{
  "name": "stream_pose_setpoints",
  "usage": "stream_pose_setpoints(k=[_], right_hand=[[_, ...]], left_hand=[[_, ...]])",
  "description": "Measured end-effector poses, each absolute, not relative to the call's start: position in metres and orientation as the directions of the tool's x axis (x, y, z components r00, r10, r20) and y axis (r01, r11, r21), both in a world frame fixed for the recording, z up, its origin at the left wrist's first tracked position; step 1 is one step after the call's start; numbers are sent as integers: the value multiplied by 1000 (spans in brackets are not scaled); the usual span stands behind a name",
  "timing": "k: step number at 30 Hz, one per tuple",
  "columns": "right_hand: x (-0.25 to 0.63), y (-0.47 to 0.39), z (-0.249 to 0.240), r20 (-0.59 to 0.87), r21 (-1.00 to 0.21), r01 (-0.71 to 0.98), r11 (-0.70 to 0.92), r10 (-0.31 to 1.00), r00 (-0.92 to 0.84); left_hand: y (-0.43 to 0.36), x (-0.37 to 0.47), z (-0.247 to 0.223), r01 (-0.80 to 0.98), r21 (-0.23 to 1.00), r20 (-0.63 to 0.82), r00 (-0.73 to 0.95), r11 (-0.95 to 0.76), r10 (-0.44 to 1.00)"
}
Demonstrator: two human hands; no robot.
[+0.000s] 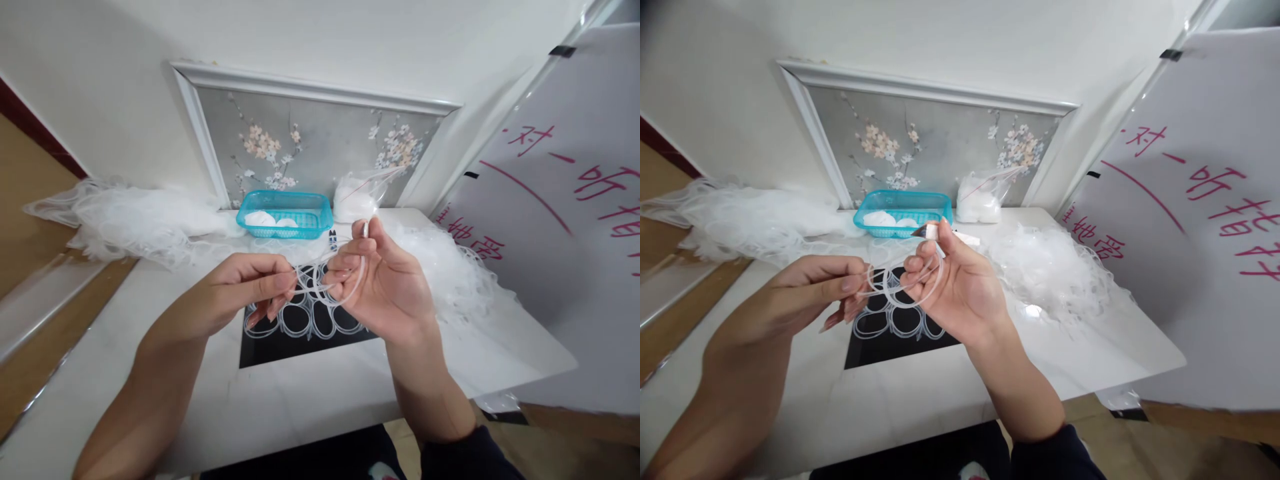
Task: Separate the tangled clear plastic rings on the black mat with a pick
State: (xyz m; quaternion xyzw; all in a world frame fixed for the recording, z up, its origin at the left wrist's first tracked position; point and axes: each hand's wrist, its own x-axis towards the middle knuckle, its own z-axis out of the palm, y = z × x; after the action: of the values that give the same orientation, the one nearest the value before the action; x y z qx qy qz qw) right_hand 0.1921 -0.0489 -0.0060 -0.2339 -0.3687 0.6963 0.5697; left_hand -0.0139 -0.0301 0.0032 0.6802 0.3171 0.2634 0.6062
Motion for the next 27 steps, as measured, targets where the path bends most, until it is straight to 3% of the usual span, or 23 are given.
stream_pose_setpoints(k=[11, 19, 27], right_hand=[[181, -52, -6, 59, -738, -658, -150, 957, -285], [178, -51, -8, -15, -607, -742, -286, 937, -349], [181, -48, -11, 105, -658, -731, -181, 939, -327]], left_hand=[[-43, 1, 0, 244, 957, -38, 637, -155, 770], [-45, 7, -2, 290, 933, 26, 540, -215, 841], [-41, 5, 1, 300, 914, 114, 455, -273, 883]])
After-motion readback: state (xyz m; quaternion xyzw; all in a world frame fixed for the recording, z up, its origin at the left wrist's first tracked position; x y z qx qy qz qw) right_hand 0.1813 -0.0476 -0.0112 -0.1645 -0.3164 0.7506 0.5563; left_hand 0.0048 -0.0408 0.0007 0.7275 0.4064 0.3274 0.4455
